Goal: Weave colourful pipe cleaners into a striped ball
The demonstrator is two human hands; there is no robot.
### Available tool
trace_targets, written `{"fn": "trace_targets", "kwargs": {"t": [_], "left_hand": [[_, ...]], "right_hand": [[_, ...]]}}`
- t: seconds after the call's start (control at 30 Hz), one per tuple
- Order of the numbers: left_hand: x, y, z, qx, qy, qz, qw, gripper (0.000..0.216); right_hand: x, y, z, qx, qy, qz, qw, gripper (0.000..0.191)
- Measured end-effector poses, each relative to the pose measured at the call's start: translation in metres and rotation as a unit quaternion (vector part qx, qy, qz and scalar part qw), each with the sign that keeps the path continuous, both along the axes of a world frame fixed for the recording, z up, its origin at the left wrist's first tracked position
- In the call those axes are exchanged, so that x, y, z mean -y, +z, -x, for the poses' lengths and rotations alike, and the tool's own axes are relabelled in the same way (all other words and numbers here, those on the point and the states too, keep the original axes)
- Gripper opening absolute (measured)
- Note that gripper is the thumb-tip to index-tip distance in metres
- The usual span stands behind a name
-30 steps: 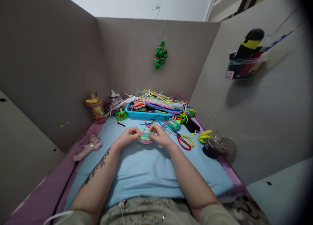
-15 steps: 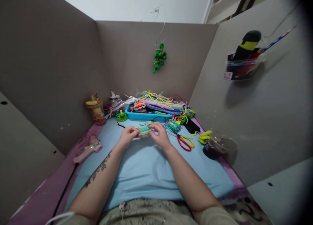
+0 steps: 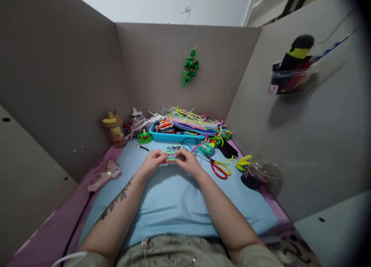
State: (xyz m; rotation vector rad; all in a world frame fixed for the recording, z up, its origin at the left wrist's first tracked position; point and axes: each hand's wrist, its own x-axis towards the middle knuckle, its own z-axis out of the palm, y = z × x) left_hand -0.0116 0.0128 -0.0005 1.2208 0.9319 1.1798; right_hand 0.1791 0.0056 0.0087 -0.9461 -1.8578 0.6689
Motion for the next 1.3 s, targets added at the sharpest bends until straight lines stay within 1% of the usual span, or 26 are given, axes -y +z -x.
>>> {"fn": "trace_targets", "kwargs": {"t": [0.1, 0.2, 0.27, 0.37, 0.53, 0.6, 0.7, 0.93, 1.0, 1.1, 1.17, 1.23, 1.3], "left_hand": [[0.000, 0.001, 0.000, -0.003, 0.001, -0.003, 1.000, 0.031], [0.001, 0.003, -0.001, -0.017, 0.005, -0.010, 1.000, 0.030], [0.003, 0.005, -0.003, -0.033, 0.005, -0.015, 0.999, 0.029], [0.007, 0.009, -0.007, -0.068, 0.003, -0.030, 0.997, 0.026], [0.010, 0.014, -0.012, -0.105, -0.003, -0.058, 0.993, 0.021], [0.009, 0.013, -0.012, -0.108, -0.009, -0.063, 0.992, 0.020], [0.007, 0.011, -0.012, -0.106, -0.017, -0.067, 0.992, 0.020], [0.006, 0.009, -0.009, -0.103, -0.018, -0.073, 0.992, 0.020], [0.006, 0.009, -0.008, -0.102, -0.012, -0.071, 0.992, 0.020], [0.007, 0.010, -0.007, -0.114, 0.003, -0.073, 0.991, 0.019], [0.008, 0.011, -0.006, -0.126, 0.014, -0.080, 0.989, 0.019], [0.008, 0.011, -0.006, -0.137, 0.015, -0.085, 0.987, 0.020], [0.008, 0.010, -0.006, -0.147, 0.005, -0.089, 0.985, 0.019]], "right_hand": [[-0.001, 0.000, 0.000, -0.028, 0.002, 0.030, 0.999, 0.012], [-0.001, 0.001, 0.001, -0.119, 0.009, 0.082, 0.989, 0.016], [-0.002, 0.002, 0.003, -0.191, 0.013, 0.118, 0.974, 0.020], [-0.004, 0.000, 0.007, -0.259, -0.006, 0.161, 0.952, 0.026], [-0.008, -0.006, 0.012, -0.364, -0.034, 0.197, 0.910, 0.033], [-0.008, -0.006, 0.013, -0.391, -0.041, 0.204, 0.897, 0.035], [-0.008, -0.005, 0.013, -0.404, -0.048, 0.211, 0.889, 0.036], [-0.007, -0.006, 0.013, -0.393, -0.049, 0.215, 0.893, 0.036], [-0.006, -0.006, 0.012, -0.368, -0.041, 0.208, 0.905, 0.034], [-0.005, -0.005, 0.011, -0.286, -0.025, 0.183, 0.940, 0.029], [-0.005, -0.004, 0.010, -0.233, -0.030, 0.159, 0.959, 0.025], [-0.006, -0.005, 0.009, -0.210, -0.039, 0.145, 0.966, 0.024], [-0.007, -0.006, 0.009, -0.222, -0.040, 0.150, 0.963, 0.025]]}}
